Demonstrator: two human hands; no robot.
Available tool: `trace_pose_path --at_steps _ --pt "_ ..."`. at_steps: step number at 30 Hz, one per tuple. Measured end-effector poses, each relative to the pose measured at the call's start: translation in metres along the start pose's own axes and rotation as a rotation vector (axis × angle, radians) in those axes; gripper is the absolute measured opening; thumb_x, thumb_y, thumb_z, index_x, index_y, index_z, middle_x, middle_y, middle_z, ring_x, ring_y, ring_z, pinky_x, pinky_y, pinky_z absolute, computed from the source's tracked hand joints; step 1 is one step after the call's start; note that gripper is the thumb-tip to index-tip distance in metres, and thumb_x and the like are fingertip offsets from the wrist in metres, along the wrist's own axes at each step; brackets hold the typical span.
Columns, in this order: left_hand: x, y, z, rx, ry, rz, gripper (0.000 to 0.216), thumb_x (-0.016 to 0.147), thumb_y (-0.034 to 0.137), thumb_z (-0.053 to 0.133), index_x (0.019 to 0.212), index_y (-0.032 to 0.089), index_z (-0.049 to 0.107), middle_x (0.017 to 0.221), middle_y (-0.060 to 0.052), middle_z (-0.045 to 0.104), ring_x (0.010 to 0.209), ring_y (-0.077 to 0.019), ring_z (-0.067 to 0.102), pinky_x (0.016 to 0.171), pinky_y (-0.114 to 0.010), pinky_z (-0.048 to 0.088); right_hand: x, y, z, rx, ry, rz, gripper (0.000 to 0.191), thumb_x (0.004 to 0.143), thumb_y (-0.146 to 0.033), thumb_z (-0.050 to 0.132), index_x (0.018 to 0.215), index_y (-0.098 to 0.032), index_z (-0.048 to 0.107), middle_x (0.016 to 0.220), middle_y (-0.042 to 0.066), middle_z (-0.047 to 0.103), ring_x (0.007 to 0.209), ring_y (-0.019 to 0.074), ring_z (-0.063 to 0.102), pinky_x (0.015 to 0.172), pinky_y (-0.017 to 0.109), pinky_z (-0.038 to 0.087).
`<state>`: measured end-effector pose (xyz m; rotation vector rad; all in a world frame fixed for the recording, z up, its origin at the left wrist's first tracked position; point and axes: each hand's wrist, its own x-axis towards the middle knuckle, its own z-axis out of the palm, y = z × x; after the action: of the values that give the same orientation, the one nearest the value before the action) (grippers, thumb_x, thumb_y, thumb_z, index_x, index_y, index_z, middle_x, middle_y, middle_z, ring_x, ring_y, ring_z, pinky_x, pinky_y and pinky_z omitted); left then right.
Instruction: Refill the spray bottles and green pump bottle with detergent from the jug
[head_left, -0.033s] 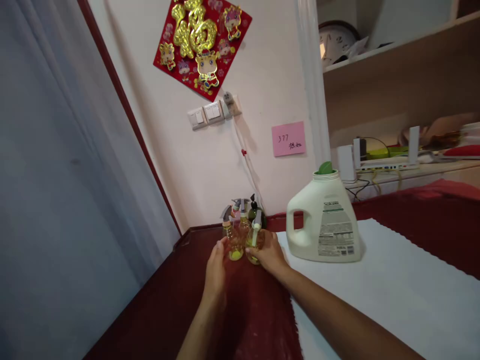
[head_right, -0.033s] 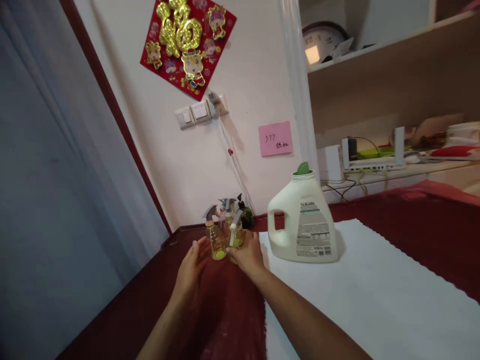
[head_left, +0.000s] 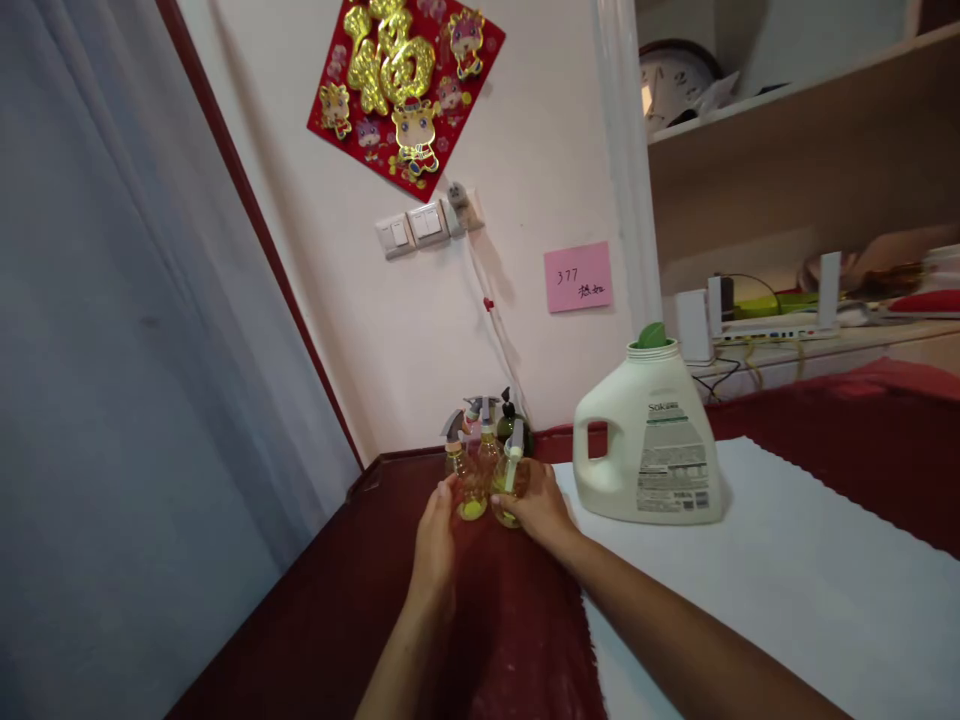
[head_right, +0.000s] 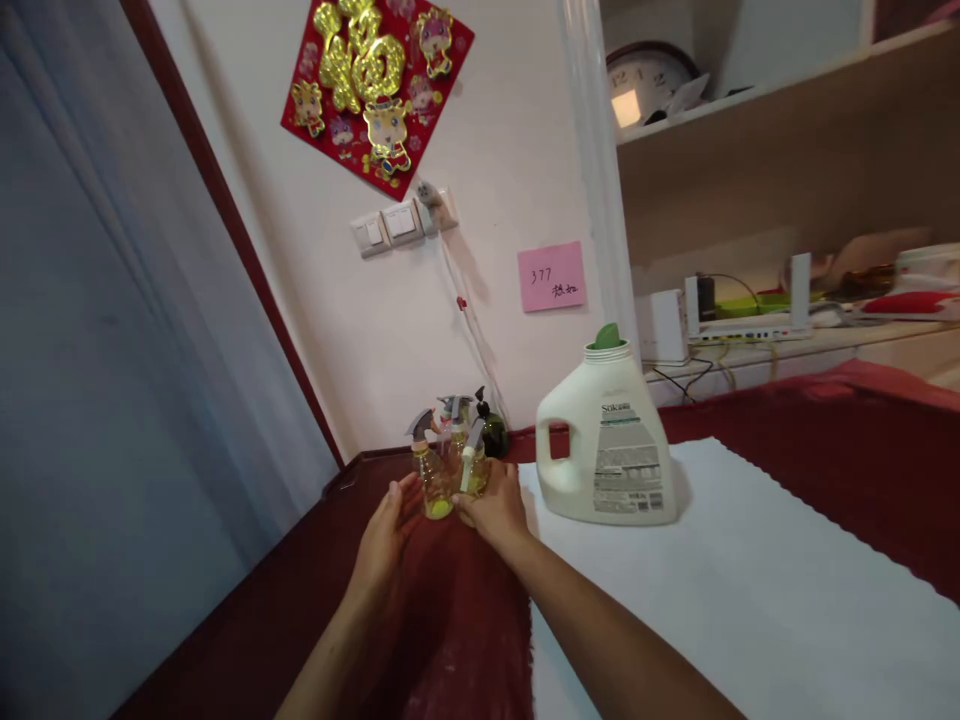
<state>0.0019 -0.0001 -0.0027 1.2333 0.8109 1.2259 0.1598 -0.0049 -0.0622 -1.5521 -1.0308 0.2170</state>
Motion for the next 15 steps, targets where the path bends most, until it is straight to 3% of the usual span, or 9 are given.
trace_pose_path --at_steps 5,10,15 --pt "0.0 -0.017 0.004 -0.022 -0.105 -0.031 0.042 0.095 0.049 0.063 0.121 0.018 0.074 0.14 -0.015 0.067 0.139 -0.0323 0.055 0.119 -0.047 0.039 0.006 0.005 0.003 0.064 -0.027 -0.047 0.03 0.096 -0.038 0.068 0.116 -0.016 0.065 0.119 0.007 0.067 0.108 0.0236 0.065 0.095 0.047 0.055" --pt "0.003 -0.029 0.001 -0.02 -0.129 -0.051 0.045 0.094 0.051 0.065 0.125 0.018 0.073 0.146 -0.014 0.062 0.144 -0.0322 0.048 0.123 -0.048 0.032 0.006 0.006 0.005 0.148 -0.056 -0.093 0.03 0.097 -0.037 0.068 0.119 -0.016 0.064 0.116 0.006 0.068 0.101 0.0212 0.068 0.09 0.043 0.058" --pt "0.007 -0.033 -0.001 -0.026 -0.156 -0.046 0.053 0.09 0.057 0.067 0.127 0.018 0.071 0.144 -0.014 0.064 0.142 -0.0341 0.051 0.122 -0.05 0.034 0.005 0.004 0.001 0.132 -0.085 -0.082 0.03 0.096 -0.036 0.069 0.118 -0.016 0.064 0.115 0.006 0.068 0.101 0.0213 0.068 0.091 0.044 0.058"
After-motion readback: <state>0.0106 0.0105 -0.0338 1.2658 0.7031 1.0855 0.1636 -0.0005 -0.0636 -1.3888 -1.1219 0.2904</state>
